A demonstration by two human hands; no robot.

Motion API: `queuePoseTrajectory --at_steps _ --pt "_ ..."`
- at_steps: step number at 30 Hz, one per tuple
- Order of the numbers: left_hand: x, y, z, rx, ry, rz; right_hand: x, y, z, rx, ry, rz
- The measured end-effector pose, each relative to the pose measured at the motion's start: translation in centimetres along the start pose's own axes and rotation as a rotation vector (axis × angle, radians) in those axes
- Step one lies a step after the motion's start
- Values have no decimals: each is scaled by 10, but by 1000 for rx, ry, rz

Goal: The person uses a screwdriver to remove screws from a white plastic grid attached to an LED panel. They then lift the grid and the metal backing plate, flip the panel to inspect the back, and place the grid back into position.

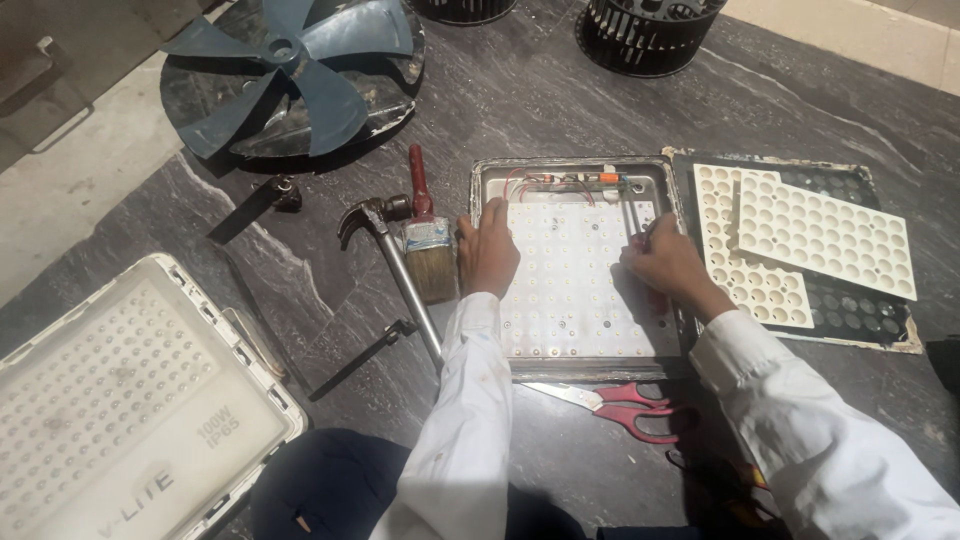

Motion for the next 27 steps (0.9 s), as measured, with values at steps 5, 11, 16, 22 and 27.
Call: queuePoseTrajectory --at_steps 5,11,16,22,27 --pt "-1 -1 0 2 23 8 0 -18 11 -97 156 199" --pt "1 -8 -5 -50 7 -14 -10 -51 16 -410 425 396" --pt "4 -1 -18 29 16 -185 -8 -39 0 -456 275 424" --pt "2 2 -35 -34 -13 -188 -7 -37 -8 -404 279 472" --pt "-1 -1 -41 -34 -61 -228 -12 -37 -3 -452 331 352"
Point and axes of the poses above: each hand's wrist, its own z-axis away from the middle knuckle, its own x-axis out of the palm, y = z × x, the point moved 7 cm from there along -z, towards the middle knuckle, and after that the axes turned 3 degrees about z, right-handed, at the moved point
